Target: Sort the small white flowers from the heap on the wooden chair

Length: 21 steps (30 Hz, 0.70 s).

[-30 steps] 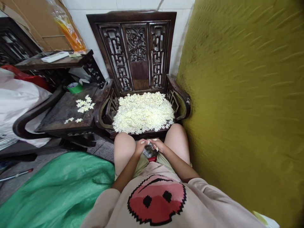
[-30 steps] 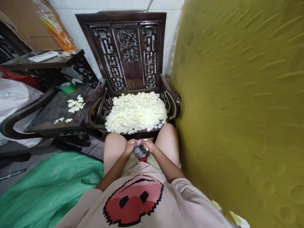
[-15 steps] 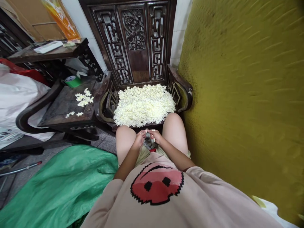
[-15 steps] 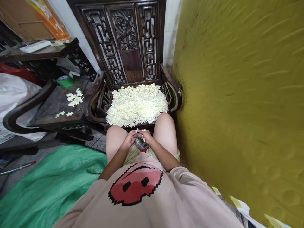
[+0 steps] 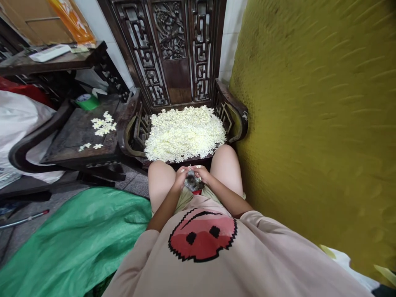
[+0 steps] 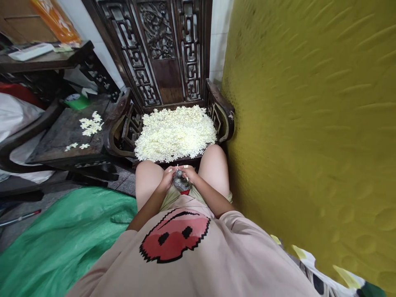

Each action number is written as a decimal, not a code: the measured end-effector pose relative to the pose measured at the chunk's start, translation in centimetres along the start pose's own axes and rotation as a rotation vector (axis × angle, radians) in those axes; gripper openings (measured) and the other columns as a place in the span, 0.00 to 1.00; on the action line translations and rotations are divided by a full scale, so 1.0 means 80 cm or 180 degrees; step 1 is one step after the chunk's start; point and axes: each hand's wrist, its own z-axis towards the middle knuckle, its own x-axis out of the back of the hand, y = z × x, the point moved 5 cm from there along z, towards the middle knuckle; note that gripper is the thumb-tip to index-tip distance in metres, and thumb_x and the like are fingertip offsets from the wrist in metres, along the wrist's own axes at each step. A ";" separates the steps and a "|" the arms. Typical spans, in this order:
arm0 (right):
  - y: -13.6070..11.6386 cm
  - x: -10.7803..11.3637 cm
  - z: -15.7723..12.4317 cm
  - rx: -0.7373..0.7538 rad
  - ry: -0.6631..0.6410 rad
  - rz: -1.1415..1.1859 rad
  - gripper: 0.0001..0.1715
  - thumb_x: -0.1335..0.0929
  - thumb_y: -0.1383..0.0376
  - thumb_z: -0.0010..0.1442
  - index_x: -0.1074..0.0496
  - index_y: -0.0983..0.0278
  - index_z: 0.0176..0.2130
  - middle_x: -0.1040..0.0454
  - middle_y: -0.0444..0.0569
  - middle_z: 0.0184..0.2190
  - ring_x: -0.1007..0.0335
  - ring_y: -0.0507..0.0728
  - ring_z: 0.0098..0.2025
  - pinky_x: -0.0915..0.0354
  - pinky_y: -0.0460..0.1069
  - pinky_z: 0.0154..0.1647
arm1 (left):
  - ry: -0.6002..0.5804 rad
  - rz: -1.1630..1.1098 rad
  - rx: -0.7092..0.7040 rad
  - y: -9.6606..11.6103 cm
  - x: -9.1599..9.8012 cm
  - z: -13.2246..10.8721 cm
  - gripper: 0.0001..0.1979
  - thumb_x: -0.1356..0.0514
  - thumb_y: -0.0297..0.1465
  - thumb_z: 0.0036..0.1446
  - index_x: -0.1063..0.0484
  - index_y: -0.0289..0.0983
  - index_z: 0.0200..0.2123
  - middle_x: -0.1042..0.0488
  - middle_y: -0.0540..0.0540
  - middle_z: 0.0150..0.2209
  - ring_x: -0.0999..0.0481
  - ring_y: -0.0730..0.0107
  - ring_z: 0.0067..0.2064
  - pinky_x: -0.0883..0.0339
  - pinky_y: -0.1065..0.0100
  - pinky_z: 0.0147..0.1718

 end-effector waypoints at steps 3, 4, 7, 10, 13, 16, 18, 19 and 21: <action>0.000 -0.005 -0.002 -0.0128 -0.0193 0.0173 0.15 0.27 0.60 0.44 0.31 0.68 0.24 0.44 0.36 0.06 0.58 0.43 0.10 0.57 0.44 0.14 | -0.0111 -0.0123 0.0006 0.004 -0.005 -0.003 0.19 0.31 0.37 0.35 0.38 0.35 0.22 0.41 0.56 0.17 0.44 0.82 0.20 0.53 0.75 0.21; 0.000 -0.007 -0.003 -0.0177 -0.0278 0.0231 0.15 0.27 0.60 0.44 0.31 0.68 0.25 0.44 0.35 0.07 0.58 0.43 0.10 0.57 0.43 0.14 | -0.0177 -0.0193 0.0023 0.006 -0.007 -0.004 0.19 0.31 0.37 0.35 0.39 0.35 0.22 0.42 0.56 0.17 0.45 0.83 0.20 0.53 0.75 0.21; -0.001 -0.010 -0.006 -0.0307 -0.0467 0.0348 0.14 0.27 0.62 0.46 0.32 0.68 0.25 0.45 0.35 0.07 0.58 0.43 0.09 0.57 0.43 0.13 | -0.0375 -0.0294 0.0077 0.012 -0.013 -0.008 0.21 0.31 0.37 0.35 0.42 0.36 0.21 0.44 0.57 0.17 0.48 0.84 0.19 0.54 0.75 0.21; -0.001 -0.006 -0.011 -0.0401 -0.0529 0.0490 0.13 0.27 0.63 0.47 0.33 0.68 0.26 0.45 0.34 0.07 0.58 0.43 0.09 0.57 0.43 0.13 | -0.0521 -0.0126 0.0088 0.012 -0.017 -0.011 0.21 0.32 0.39 0.36 0.42 0.36 0.21 0.45 0.58 0.17 0.48 0.83 0.19 0.54 0.75 0.21; 0.000 0.003 -0.014 -0.0468 -0.0491 0.0630 0.12 0.28 0.64 0.48 0.34 0.67 0.25 0.45 0.34 0.08 0.58 0.43 0.09 0.58 0.42 0.13 | -0.0517 0.0276 0.0025 0.007 -0.019 -0.011 0.21 0.33 0.43 0.38 0.40 0.36 0.22 0.44 0.57 0.16 0.47 0.82 0.20 0.54 0.75 0.22; 0.002 0.009 -0.014 -0.0514 -0.0439 0.0644 0.13 0.28 0.64 0.49 0.36 0.67 0.25 0.47 0.33 0.07 0.59 0.43 0.09 0.59 0.42 0.12 | -0.0414 0.0598 -0.0057 0.002 -0.018 -0.006 0.21 0.34 0.45 0.38 0.37 0.35 0.22 0.42 0.56 0.17 0.46 0.81 0.20 0.54 0.74 0.22; 0.004 0.010 -0.011 -0.0513 -0.0431 0.0623 0.13 0.28 0.63 0.50 0.36 0.67 0.25 0.47 0.33 0.07 0.59 0.43 0.09 0.59 0.42 0.12 | -0.0370 0.0655 -0.0087 -0.001 -0.015 -0.003 0.21 0.34 0.45 0.38 0.36 0.35 0.23 0.42 0.55 0.17 0.45 0.80 0.21 0.53 0.74 0.22; 0.005 0.009 -0.010 -0.0511 -0.0436 0.0614 0.13 0.28 0.63 0.50 0.36 0.66 0.25 0.47 0.33 0.07 0.59 0.43 0.09 0.58 0.42 0.12 | -0.0344 0.0652 -0.0100 -0.001 -0.014 -0.002 0.20 0.34 0.46 0.38 0.36 0.35 0.23 0.42 0.55 0.18 0.45 0.80 0.21 0.52 0.74 0.22; 0.006 0.008 -0.006 -0.0507 -0.0458 0.0623 0.14 0.28 0.63 0.50 0.36 0.66 0.24 0.47 0.33 0.07 0.58 0.43 0.09 0.58 0.42 0.12 | -0.0297 0.0630 -0.0148 -0.001 -0.010 -0.001 0.20 0.34 0.45 0.38 0.34 0.35 0.24 0.41 0.55 0.18 0.44 0.79 0.21 0.51 0.74 0.22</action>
